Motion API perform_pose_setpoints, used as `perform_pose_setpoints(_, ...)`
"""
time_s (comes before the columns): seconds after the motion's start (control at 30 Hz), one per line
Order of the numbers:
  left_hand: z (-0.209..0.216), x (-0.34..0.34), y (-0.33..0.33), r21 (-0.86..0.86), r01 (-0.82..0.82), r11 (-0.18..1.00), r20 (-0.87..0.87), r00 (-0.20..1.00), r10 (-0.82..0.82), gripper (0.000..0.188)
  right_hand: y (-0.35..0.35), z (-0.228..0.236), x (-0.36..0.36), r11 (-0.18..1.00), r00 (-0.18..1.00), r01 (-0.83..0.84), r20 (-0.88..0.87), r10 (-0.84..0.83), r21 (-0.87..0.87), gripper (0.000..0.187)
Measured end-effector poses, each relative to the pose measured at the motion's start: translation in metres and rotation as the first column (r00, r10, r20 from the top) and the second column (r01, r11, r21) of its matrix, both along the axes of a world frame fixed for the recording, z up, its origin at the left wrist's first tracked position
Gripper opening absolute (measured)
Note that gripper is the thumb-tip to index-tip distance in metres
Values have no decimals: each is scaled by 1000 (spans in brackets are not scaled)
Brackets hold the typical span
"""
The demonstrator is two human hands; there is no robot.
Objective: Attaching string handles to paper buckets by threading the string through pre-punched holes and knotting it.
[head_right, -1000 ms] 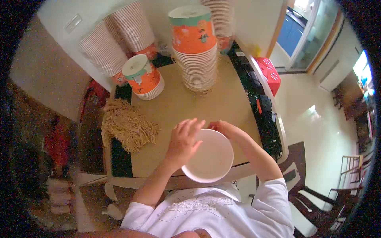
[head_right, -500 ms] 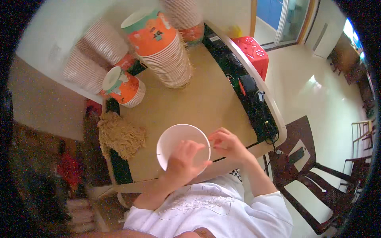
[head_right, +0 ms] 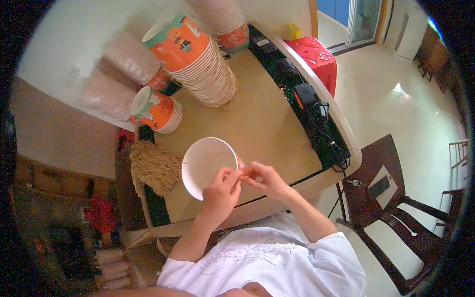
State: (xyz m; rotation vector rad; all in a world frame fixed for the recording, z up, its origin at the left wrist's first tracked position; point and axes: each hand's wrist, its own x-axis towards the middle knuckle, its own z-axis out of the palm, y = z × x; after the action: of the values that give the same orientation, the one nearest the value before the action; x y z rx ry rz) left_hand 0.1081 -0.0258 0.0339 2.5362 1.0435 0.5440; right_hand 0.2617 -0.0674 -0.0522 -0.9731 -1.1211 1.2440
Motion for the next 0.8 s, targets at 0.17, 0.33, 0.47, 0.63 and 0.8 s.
perform_pose_setpoints(0.17,-4,2,7,154,49,987,-54,998,-42,15,4,1,-3,993,995,93,16,-94,69,7)
perform_pose_setpoints(0.33,-9,1,11,160,37,987,-24,999,-33,17,10,3,1,966,958,107,234,-163,235,6)
perform_pose_setpoints(0.47,-11,0,13,117,32,993,-20,999,-30,20,16,8,7,953,938,78,302,-170,292,8)
perform_pose_setpoints(0.63,-17,0,20,73,-17,997,-22,1000,19,23,25,8,11,940,928,26,341,-148,339,10)
perform_pose_setpoints(0.8,3,-13,12,-88,-96,991,-51,995,91,31,40,1,11,965,904,16,409,-126,263,11)
